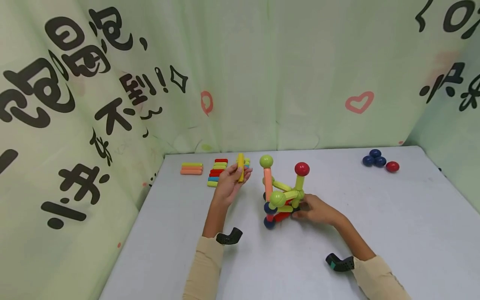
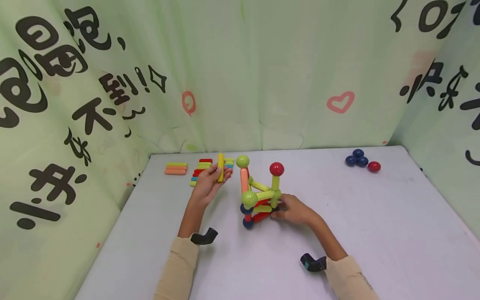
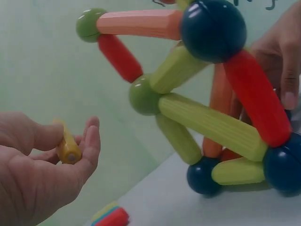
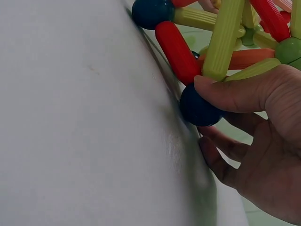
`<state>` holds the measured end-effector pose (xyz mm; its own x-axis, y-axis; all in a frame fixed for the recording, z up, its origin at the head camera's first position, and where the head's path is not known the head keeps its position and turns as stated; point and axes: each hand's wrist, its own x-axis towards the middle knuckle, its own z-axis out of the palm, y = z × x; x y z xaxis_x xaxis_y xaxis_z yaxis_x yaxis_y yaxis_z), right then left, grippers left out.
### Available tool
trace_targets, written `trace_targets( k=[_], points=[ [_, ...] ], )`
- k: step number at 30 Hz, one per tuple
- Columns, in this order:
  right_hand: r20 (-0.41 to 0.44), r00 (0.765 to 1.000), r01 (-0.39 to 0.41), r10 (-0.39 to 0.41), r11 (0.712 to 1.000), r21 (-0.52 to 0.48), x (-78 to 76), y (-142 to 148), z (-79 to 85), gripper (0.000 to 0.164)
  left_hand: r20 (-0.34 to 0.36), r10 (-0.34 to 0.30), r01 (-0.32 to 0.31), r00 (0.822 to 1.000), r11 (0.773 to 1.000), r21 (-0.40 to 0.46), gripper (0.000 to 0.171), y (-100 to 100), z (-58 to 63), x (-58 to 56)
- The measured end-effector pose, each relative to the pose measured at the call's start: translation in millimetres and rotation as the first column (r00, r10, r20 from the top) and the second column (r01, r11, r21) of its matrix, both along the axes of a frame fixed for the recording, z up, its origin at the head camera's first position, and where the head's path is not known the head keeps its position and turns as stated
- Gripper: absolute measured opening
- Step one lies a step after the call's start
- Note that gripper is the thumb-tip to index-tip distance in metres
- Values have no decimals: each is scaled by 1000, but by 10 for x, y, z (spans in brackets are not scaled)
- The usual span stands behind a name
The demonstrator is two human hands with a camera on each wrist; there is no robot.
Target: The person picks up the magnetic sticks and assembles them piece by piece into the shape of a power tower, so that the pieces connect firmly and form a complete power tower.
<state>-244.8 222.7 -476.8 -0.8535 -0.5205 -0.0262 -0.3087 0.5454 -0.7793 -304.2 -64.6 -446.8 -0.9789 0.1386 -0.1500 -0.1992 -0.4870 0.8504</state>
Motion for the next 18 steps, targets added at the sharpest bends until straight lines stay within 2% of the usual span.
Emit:
trace_targets(
  k=[3, 6, 10, 12, 14, 18],
  points=[
    [-55, 997, 49, -47, 999, 24, -47, 24, -9, 46, 5, -11, 11, 1000, 999, -36, 43, 116, -35, 6],
    [-108, 990, 93, -89, 995, 36, -75, 37, -40, 44, 19, 7, -5, 1000, 997, -78, 42, 187, -67, 2],
    [-134, 984, 126, -120, 991, 36, -94, 34, -87, 43, -12, 13, -14, 1000, 995, -98, 43, 263, -44, -42],
    [-128, 983, 134, -129, 990, 34, -99, 36, -93, 42, -41, -22, 17, 999, 993, -119, 43, 315, -5, -77],
    [-119, 986, 121, -116, 992, 35, -100, 47, -77, 42, -59, -92, 81, 994, 983, -162, 40, 373, 45, -100],
    [-87, 995, 43, -40, 999, 26, -99, 112, 4, 40, -69, -227, 202, 971, 944, -261, 36, 451, 88, -113]
  ],
)
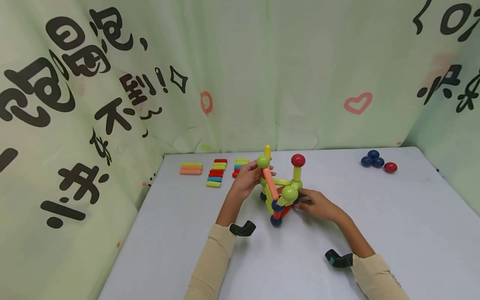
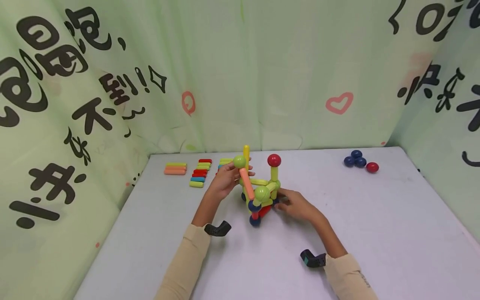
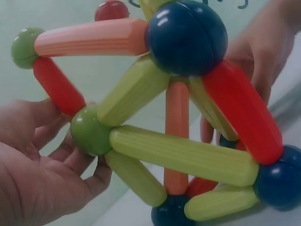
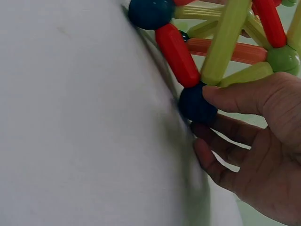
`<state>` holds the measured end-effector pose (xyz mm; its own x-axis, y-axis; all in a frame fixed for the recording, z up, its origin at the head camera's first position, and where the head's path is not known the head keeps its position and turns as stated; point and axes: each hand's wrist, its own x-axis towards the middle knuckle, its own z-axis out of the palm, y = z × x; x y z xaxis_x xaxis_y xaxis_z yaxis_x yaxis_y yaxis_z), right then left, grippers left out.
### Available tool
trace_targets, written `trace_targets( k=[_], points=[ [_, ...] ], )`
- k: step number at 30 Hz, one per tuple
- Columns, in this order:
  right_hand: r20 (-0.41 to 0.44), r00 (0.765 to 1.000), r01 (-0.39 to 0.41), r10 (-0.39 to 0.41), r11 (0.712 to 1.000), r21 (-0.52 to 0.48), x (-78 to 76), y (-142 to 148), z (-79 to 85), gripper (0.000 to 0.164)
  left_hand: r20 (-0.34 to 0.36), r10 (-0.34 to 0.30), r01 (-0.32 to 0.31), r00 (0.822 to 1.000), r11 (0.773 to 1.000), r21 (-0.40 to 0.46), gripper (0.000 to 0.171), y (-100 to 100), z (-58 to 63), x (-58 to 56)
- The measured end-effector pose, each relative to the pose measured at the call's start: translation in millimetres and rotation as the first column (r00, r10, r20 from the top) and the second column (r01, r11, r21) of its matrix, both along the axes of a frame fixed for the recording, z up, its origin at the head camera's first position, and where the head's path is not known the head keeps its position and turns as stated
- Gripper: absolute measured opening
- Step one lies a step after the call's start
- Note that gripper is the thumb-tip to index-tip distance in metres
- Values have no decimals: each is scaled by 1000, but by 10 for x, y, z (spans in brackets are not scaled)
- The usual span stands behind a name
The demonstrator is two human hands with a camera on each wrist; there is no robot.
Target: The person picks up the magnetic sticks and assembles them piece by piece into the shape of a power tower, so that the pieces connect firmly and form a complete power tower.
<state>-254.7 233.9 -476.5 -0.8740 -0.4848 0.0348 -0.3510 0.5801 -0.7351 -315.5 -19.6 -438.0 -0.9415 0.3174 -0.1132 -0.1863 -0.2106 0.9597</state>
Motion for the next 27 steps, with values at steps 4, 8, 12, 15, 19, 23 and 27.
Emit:
trace_targets(
  k=[4, 8, 12, 15, 19, 23, 27],
  points=[
    [10, 1000, -21, 22, 996, -84, 1, 80, 113, 40, -76, -73, 68, 994, 995, -70, 38, -15, -52, 26],
    [6, 998, 58, -58, 961, -270, -2, 104, 241, 41, -205, -167, 154, 964, 985, -77, 43, -104, -140, 72],
    [-29, 989, 124, -146, 917, -380, 10, 7, 346, 43, -263, -180, 178, 948, 984, -31, 50, -226, -216, 128],
    [-110, 965, 186, -239, 916, -355, 44, -131, 430, 37, -328, -151, 126, 933, 987, -96, 57, -232, -222, 177],
    [-192, 920, 270, -342, 907, -323, 160, -308, 625, 29, -428, -74, -30, 901, 972, -233, 52, -87, -166, 247],
    [-202, 904, 292, -376, 891, -348, 211, -371, 696, 28, -462, -11, -120, 887, 960, -253, 40, 8, -149, 267],
    [-205, 900, 282, -384, 874, -396, 196, -385, 668, 27, -472, -1, -126, 882, 963, -237, 36, 26, -131, 248]
  ],
)
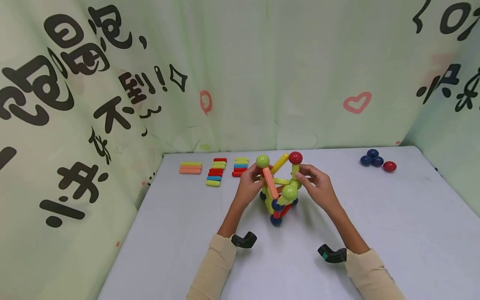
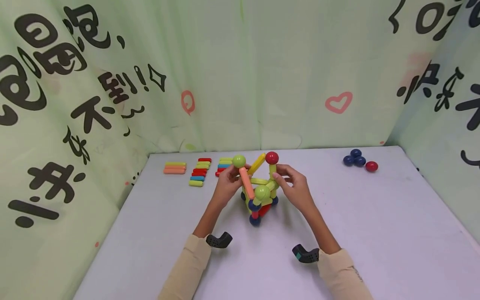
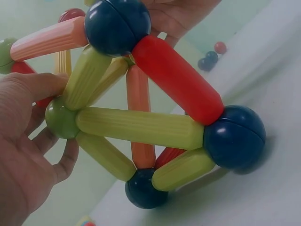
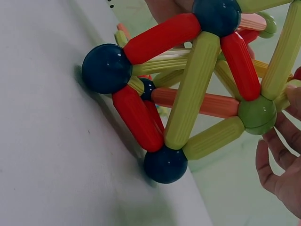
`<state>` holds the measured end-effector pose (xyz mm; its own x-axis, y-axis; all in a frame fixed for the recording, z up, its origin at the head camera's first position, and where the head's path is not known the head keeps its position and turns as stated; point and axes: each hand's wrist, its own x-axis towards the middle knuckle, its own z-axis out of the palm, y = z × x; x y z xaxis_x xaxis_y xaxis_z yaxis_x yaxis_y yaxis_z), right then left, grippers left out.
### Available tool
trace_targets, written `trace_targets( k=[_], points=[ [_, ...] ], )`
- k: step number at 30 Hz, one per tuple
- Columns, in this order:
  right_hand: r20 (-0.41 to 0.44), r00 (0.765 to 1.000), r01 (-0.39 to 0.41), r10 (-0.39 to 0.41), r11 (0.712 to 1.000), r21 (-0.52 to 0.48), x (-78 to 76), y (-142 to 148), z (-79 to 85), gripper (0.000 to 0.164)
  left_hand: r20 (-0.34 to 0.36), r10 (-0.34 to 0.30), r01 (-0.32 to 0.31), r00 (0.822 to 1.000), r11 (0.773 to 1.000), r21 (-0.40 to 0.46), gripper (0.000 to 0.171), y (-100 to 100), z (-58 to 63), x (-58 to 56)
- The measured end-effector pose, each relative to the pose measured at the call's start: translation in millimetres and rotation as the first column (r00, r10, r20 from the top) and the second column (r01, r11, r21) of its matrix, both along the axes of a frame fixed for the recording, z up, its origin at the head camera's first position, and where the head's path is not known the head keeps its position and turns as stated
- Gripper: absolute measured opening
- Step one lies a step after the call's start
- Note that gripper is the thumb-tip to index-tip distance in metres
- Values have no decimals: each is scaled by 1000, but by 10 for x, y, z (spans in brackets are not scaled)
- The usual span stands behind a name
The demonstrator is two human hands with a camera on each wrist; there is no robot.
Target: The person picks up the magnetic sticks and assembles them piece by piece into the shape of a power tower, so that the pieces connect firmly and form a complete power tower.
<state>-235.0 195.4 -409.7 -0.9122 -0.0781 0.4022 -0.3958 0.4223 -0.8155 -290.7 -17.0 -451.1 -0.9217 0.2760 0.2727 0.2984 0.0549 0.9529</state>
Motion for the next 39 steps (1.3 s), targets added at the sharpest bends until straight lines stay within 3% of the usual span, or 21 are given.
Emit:
trace_targets(
  k=[6, 17, 24, 27, 30, 32, 34, 36, 37, 39],
  points=[
    [-39, 999, -11, 9, 999, -53, -11, -16, -25, 24, -29, -7, 7, 1000, 1000, -5, 38, -5, 7, -28],
    [-46, 999, -21, 16, 993, -117, -24, 1, -66, 22, -70, -7, -4, 998, 989, -146, 31, -27, 35, -63],
    [-30, 999, -28, 23, 988, -154, -182, 97, -290, 24, -90, -49, 27, 995, 973, -229, 31, -54, 92, -84],
    [-2, 997, -71, 71, 985, -158, -211, 156, -354, 27, -76, -108, 85, 991, 964, -252, 38, -93, 67, -101],
    [70, 981, -168, 181, 973, -159, -226, 230, -405, 34, -39, -155, 139, 987, 953, -270, 46, -210, 10, -126],
    [139, 959, -230, 248, 964, -137, -234, 287, -446, 39, -17, -142, 131, 990, 948, -289, 48, -318, -40, -151],
    [211, 929, -285, 304, 951, -116, -242, 338, -494, 43, -14, -75, 67, 997, 945, -321, 45, -427, -96, -178],
    [278, 903, -321, 329, 944, -76, -242, 384, -556, 45, -38, 21, -34, 999, 919, -392, 41, -513, -157, -210],
    [305, 891, -340, 337, 939, -46, -236, 404, -587, 46, -55, 78, -95, 995, 890, -447, 39, -543, -194, -229],
    [343, 867, -387, 362, 922, 4, -223, 431, -652, 49, -89, 173, -193, 981, 809, -555, 36, -583, -263, -259]
  ],
)
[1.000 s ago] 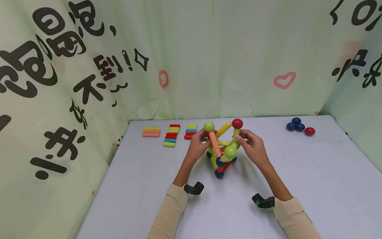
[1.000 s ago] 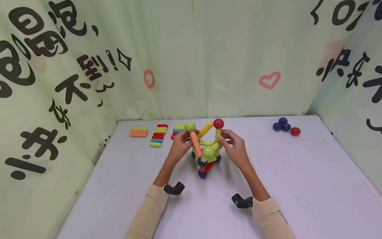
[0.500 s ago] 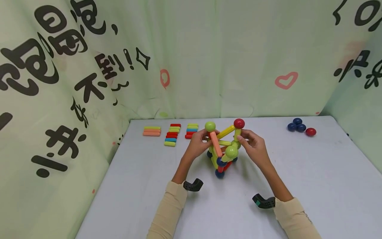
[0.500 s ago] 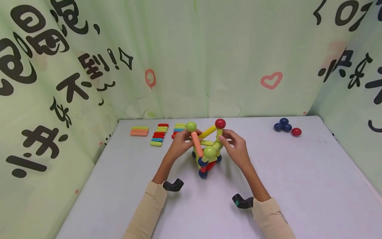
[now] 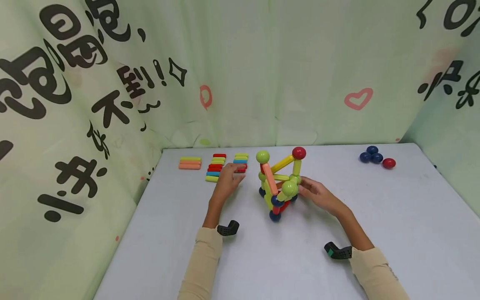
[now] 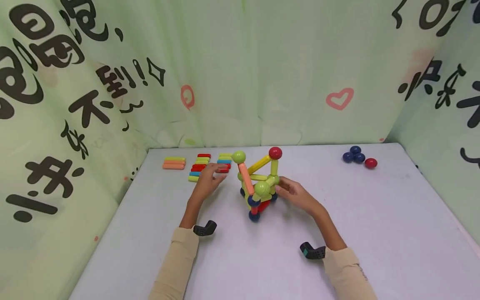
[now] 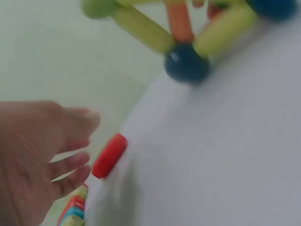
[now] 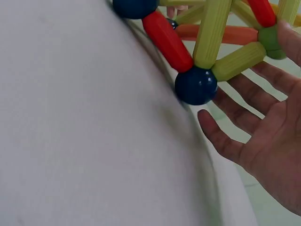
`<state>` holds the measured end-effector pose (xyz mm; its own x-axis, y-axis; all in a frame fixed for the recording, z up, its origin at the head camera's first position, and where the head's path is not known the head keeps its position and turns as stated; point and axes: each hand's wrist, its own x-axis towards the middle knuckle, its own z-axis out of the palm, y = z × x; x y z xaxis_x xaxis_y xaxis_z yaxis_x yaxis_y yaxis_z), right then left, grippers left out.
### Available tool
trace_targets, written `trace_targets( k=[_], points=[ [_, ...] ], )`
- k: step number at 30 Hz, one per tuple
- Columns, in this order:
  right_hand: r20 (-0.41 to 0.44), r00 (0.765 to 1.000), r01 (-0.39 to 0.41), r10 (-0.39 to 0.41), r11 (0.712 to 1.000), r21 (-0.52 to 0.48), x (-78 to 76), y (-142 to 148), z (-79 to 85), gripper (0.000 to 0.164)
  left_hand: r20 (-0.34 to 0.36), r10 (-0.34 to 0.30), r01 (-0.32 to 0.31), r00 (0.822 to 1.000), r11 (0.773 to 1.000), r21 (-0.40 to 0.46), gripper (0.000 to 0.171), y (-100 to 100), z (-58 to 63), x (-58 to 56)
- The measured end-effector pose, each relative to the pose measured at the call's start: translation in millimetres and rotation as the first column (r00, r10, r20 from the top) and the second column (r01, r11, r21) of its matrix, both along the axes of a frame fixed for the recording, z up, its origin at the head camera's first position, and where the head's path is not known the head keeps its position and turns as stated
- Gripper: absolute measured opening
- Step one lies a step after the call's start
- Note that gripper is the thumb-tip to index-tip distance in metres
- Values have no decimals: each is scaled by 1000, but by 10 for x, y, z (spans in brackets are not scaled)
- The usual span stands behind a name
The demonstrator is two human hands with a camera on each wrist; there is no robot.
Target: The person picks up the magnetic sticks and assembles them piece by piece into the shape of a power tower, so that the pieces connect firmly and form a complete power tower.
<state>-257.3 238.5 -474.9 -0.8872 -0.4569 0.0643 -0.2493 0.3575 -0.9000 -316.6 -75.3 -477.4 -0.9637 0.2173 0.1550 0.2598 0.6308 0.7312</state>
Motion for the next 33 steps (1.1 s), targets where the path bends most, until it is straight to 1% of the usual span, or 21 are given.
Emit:
trace_targets(
  k=[1, 3, 6, 8, 13, 15, 16, 17, 19, 21, 22, 23, 24, 25, 27, 28, 29, 30, 31, 32, 33],
  points=[
    [-3, 1000, -20, 20, 999, 28, 5, 5, -29, 51, -4, 44, -44, 999, 997, -71, 36, -9, -31, -19],
    [-29, 998, -46, 49, 995, 84, 12, -4, -79, 56, -14, 106, -107, 994, 974, -200, 36, -14, -84, -53],
    [-95, 995, -28, 44, 987, 155, 9, -54, -130, 58, -45, 154, -160, 987, 934, -321, 37, -1, -127, -93],
    [-135, 991, 12, 16, 979, 205, 11, -95, -145, 57, -86, 160, -181, 983, 903, -389, 36, 18, -147, -117],
    [-157, 987, 82, -40, 960, 268, 52, -156, -146, 54, -175, 112, -190, 978, 820, -539, 36, 80, -159, -147],
    [-168, 985, 91, -47, 960, 264, 66, -166, -141, 53, -180, 109, -193, 978, 807, -559, 37, 105, -151, -140],
    [-174, 983, 96, -51, 960, 262, 72, -173, -137, 53, -160, 123, -191, 980, 814, -549, 37, 116, -141, -129],
    [-181, 982, 100, -53, 960, 262, 76, -181, -136, 52, -141, 141, -195, 980, 831, -521, 36, 123, -134, -117],
    [-192, 980, 106, -56, 959, 262, 89, -199, -135, 51, -86, 179, -199, 980, 893, -403, 36, 127, -103, -78],
    [-193, 979, 112, -61, 958, 265, 106, -218, -137, 51, -6, 214, -211, 977, 956, -202, 35, 128, -23, -15],
    [-194, 979, 115, -63, 956, 270, 114, -226, -139, 51, 49, 222, -218, 974, 973, -74, 36, 126, 43, 27],
    [-197, 978, 117, -64, 955, 273, 122, -233, -140, 51, 105, 211, -219, 972, 974, 65, 36, 123, 123, 72],
    [-199, 978, 119, -64, 954, 276, 129, -239, -139, 51, 162, 188, -219, 969, 955, 199, 36, 124, 217, 118],
    [-201, 977, 123, -67, 953, 277, 134, -242, -139, 50, 209, 151, -215, 966, 919, 329, 36, 127, 321, 165],
    [-209, 975, 132, -73, 950, 283, 142, -244, -136, 50, 288, 52, -207, 956, 814, 543, 36, 145, 539, 267],
    [-213, 974, 136, -75, 948, 287, 145, -243, -133, 50, 307, -6, -194, 952, 765, 615, 35, 156, 639, 320],
    [-214, 974, 140, -78, 947, 288, 148, -242, -132, 50, 314, -67, -170, 947, 725, 668, 34, 169, 729, 375],
    [-214, 973, 142, -80, 947, 289, 152, -240, -127, 49, 312, -122, -143, 942, 697, 703, 32, 185, 806, 428],
    [-213, 973, 144, -83, 946, 290, 157, -237, -122, 49, 307, -173, -113, 936, 679, 725, 31, 204, 872, 481],
    [-212, 974, 143, -82, 946, 292, 161, -233, -119, 49, 304, -216, -83, 928, 676, 732, 29, 225, 926, 529],
    [-208, 975, 143, -83, 946, 292, 165, -230, -115, 49, 302, -250, -53, 920, 685, 727, 28, 246, 967, 572]
  ],
)
